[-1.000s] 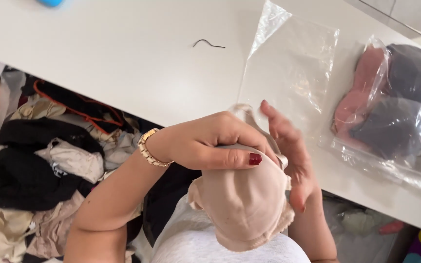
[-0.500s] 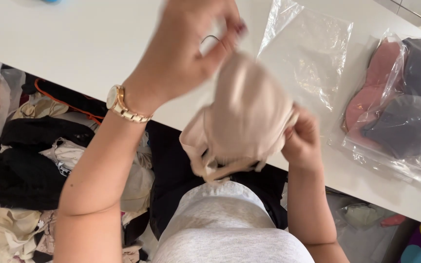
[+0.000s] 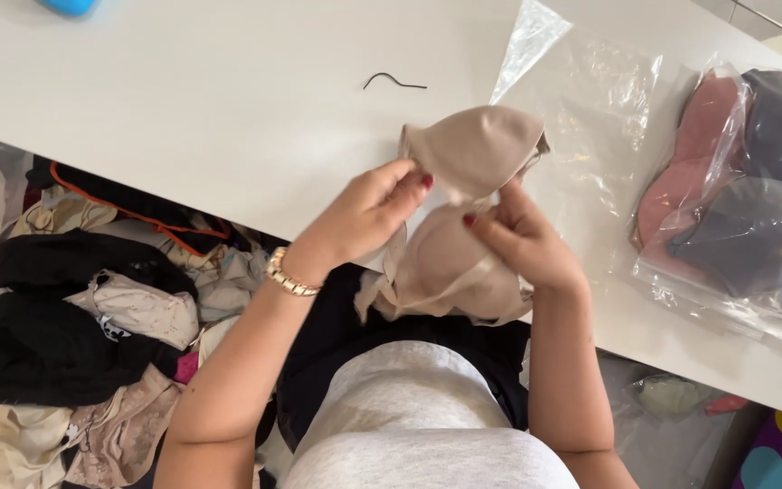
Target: The person is folding bras and placing them into individual clear plastic zip-lock bags on a white table.
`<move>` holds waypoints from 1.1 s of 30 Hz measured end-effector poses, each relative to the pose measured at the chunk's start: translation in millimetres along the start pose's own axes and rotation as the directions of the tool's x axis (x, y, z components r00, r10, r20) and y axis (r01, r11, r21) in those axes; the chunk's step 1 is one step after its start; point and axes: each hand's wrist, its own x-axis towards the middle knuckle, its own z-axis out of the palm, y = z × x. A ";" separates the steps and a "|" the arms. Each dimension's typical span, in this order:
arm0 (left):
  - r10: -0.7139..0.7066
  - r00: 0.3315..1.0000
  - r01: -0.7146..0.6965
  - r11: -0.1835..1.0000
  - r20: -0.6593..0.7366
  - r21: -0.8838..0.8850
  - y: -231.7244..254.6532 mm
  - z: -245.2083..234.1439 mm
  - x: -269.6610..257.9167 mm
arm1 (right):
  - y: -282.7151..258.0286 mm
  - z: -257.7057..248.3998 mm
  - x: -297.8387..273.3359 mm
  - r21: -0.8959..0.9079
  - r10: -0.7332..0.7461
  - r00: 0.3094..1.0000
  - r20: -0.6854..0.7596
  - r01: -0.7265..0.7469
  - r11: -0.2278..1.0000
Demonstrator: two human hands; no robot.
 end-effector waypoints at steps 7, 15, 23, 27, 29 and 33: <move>-0.191 0.974 -0.024 0.455 -0.123 -0.890 9.8 14.7 28.9 | -20.2 27.7 -1.6 0.002 -0.020 0.948 0.318 0.020 1.000; 0.155 0.798 -0.557 0.558 -0.582 -0.615 57.1 -14.6 19.1 | -71.0 63.8 -6.7 -0.261 -0.128 0.977 -0.168 0.081 0.962; 0.327 0.710 -0.268 0.944 -0.623 0.191 -36.4 -49.7 56.9 | -56.6 70.9 3.0 -0.586 -0.331 0.912 -0.242 0.135 0.799; 0.440 0.684 -0.146 0.864 -0.582 0.482 -39.9 -52.3 46.1 | -48.5 72.1 1.2 -0.643 -0.242 0.913 -0.328 -0.028 0.765; 0.434 0.695 -0.073 0.836 -0.573 0.544 -32.5 -51.2 34.1 | -38.8 70.1 0.7 -0.694 -0.286 0.910 -0.301 -0.003 0.720; 0.397 0.794 -0.012 0.767 -0.459 0.642 -27.8 -58.1 12.4 | -34.9 73.4 5.8 -0.817 -0.399 0.895 -0.199 0.074 0.572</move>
